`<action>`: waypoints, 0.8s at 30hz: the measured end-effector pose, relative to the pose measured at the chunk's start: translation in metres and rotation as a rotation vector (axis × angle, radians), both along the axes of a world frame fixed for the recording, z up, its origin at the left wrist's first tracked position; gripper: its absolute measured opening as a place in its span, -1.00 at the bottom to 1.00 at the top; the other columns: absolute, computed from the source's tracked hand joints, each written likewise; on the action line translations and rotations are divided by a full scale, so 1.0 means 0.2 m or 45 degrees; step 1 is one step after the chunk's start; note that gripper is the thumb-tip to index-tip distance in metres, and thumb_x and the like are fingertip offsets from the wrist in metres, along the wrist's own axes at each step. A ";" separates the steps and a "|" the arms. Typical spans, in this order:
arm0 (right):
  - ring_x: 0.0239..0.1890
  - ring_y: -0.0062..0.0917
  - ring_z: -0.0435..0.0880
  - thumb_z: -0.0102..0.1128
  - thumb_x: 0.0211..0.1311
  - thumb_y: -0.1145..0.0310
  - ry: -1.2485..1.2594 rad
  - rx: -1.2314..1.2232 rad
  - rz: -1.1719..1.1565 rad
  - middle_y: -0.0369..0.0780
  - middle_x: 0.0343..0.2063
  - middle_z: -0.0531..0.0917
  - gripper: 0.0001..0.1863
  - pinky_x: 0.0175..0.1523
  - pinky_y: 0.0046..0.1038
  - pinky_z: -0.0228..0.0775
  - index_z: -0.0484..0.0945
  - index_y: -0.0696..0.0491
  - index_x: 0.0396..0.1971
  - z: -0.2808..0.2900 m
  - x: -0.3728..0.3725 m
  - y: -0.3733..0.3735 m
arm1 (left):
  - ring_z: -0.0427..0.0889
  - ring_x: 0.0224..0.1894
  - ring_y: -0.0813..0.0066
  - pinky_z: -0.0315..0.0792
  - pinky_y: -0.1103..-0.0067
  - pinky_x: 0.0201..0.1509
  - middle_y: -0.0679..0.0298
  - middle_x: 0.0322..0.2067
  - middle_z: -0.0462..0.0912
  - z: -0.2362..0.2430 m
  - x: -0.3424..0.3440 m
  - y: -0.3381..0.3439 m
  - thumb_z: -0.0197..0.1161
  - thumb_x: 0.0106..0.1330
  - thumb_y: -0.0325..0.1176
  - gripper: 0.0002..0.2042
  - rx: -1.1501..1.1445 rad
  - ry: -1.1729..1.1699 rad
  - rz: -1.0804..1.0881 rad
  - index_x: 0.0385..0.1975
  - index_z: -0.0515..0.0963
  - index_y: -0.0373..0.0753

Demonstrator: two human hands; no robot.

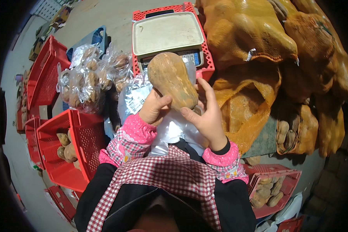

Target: The person repeatedly picks root vegetables from a sack, places them on a digital scale, and then puts them into plastic bags. The person also places the filled bags into red crates. The process is repeated for multiple vegetables.

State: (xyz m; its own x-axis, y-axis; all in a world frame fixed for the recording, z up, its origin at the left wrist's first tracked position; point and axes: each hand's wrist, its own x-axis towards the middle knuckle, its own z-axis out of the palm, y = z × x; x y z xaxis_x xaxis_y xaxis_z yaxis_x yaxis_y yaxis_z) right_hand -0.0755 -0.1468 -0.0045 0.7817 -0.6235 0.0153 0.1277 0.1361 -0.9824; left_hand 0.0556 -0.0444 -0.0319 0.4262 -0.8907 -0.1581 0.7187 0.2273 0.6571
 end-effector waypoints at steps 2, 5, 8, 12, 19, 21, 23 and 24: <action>0.13 -0.43 0.37 0.46 -0.12 0.39 0.031 0.205 0.137 -0.12 0.05 0.37 -0.10 0.19 -0.40 0.24 0.12 0.19 0.23 -0.02 0.08 -0.03 | 0.30 0.19 0.30 0.27 0.35 0.23 0.15 0.13 0.28 -0.01 0.03 0.00 0.48 -0.04 -0.29 -0.12 0.005 -0.288 0.171 0.24 0.01 -0.25; 0.13 -0.46 0.37 0.48 -0.16 0.40 0.074 -0.033 0.261 -0.13 0.09 0.37 -0.08 0.20 -0.43 0.21 0.13 0.22 0.22 -0.06 0.16 -0.06 | 0.27 0.21 0.26 0.22 0.34 0.26 0.15 0.14 0.25 0.00 0.06 0.02 0.51 -0.10 -0.34 -0.05 0.037 -0.370 0.289 0.25 -0.04 -0.24; 0.13 -0.46 0.37 0.48 -0.17 0.43 0.040 0.162 0.335 -0.14 0.09 0.37 -0.09 0.20 -0.43 0.21 0.14 0.23 0.21 -0.10 0.20 -0.07 | 0.28 0.20 0.23 0.27 0.35 0.23 0.10 0.15 0.20 0.02 0.06 0.06 0.49 -0.10 -0.41 0.01 0.148 -0.489 0.358 0.27 -0.17 -0.25; 0.12 -0.46 0.38 0.47 -0.18 0.44 0.009 0.321 0.388 -0.14 0.09 0.38 -0.09 0.20 -0.44 0.22 0.14 0.24 0.21 -0.14 0.23 -0.07 | 0.27 0.20 0.21 0.29 0.36 0.23 0.05 0.15 0.17 0.04 0.05 0.08 0.46 -0.07 -0.45 0.04 0.269 -0.597 0.425 0.28 -0.27 -0.26; 0.09 -0.44 0.42 0.42 -0.13 0.37 0.023 0.366 0.375 -0.14 0.05 0.43 -0.16 0.18 -0.44 0.24 0.18 0.27 0.18 -0.14 0.35 -0.13 | 0.31 0.16 0.23 0.30 0.40 0.20 0.04 0.16 0.17 -0.04 0.11 0.02 0.37 0.06 -0.44 -0.05 0.127 -0.598 0.507 0.29 -0.27 -0.27; 0.03 -0.42 0.48 0.30 -0.02 0.42 -0.028 0.587 0.396 -0.11 0.00 0.47 -0.31 0.13 -0.45 0.31 0.24 0.27 0.15 -0.15 0.46 -0.20 | 0.35 0.13 0.26 0.31 0.42 0.17 0.02 0.15 0.19 -0.09 0.13 0.00 0.27 0.14 -0.48 -0.16 0.179 -0.435 0.541 0.30 -0.23 -0.27; -0.08 -0.46 0.55 0.23 0.04 0.44 -0.080 0.611 0.463 -0.09 -0.05 0.50 -0.38 0.04 -0.47 0.39 0.27 0.28 0.13 -0.17 0.61 -0.30 | 0.40 0.05 0.32 0.36 0.48 0.10 0.00 0.13 0.23 -0.13 0.14 -0.01 0.12 0.22 -0.57 -0.31 0.326 -0.388 0.542 0.29 -0.13 -0.29; -0.13 -0.49 0.56 0.26 0.03 0.42 -0.035 0.415 0.385 -0.11 -0.10 0.54 -0.41 -0.01 -0.51 0.40 0.32 0.29 0.09 -0.19 0.71 -0.34 | 0.43 0.00 0.37 0.37 0.53 0.07 0.03 0.09 0.28 -0.14 0.14 -0.01 0.13 0.21 -0.57 -0.35 0.290 -0.390 0.523 0.26 -0.04 -0.31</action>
